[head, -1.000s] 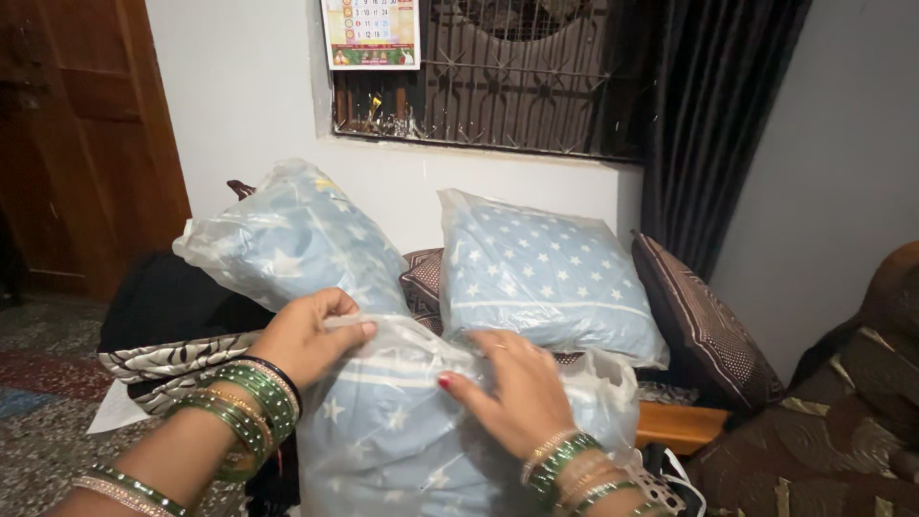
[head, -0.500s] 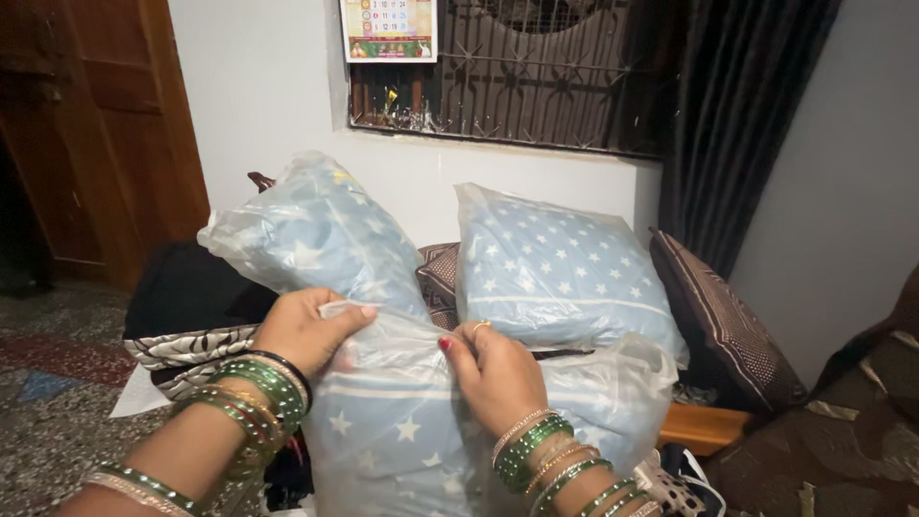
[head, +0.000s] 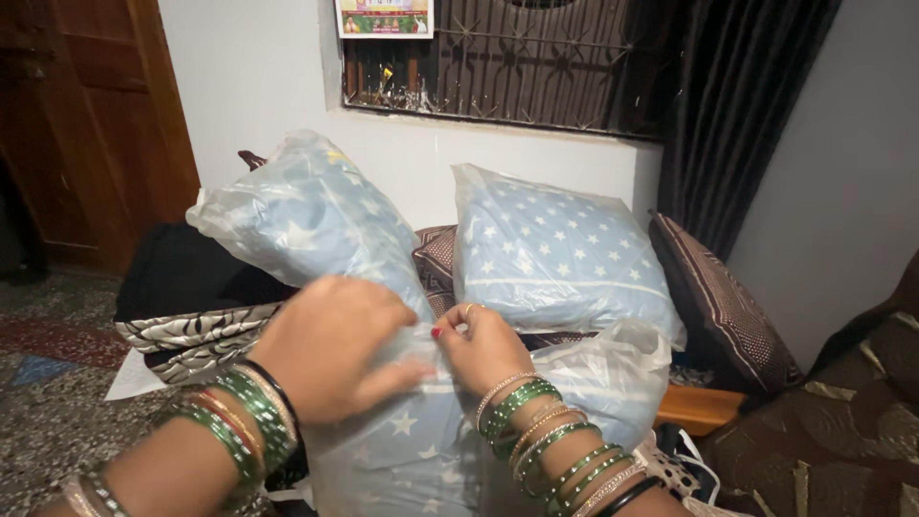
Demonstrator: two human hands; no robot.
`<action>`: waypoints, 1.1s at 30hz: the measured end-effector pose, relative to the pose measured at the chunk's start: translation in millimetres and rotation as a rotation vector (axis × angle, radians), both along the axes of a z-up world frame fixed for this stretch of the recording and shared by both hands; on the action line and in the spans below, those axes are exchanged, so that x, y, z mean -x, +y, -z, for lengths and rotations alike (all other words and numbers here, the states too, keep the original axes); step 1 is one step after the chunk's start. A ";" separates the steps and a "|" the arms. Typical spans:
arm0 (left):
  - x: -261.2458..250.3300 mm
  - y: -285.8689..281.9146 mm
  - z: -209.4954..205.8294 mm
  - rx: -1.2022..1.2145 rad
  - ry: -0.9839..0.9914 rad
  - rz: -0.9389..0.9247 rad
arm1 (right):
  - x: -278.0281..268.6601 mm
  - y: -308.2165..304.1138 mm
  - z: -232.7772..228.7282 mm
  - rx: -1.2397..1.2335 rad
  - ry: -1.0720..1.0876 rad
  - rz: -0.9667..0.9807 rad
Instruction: The person manipulates pillows in plastic packaging, presses down on the plastic to test firmness, and handles a black fabric item.
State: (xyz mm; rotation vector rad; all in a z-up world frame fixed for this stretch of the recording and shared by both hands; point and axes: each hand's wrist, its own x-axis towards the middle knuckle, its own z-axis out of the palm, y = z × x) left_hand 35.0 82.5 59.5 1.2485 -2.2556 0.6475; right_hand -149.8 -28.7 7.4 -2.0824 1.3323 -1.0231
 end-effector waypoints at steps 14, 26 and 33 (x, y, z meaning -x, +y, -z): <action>-3.2 -8.8 26.9 -0.549 0.112 -0.438 | 53.2 30.3 -18.0 0.818 0.393 -0.172; -8.9 -3.7 37.3 -0.492 0.124 -0.371 | 91.7 -9.9 -21.6 0.100 0.485 0.107; -9.1 -3.0 36.7 -0.541 0.157 -0.411 | 75.0 -16.6 -22.8 -0.022 0.534 0.165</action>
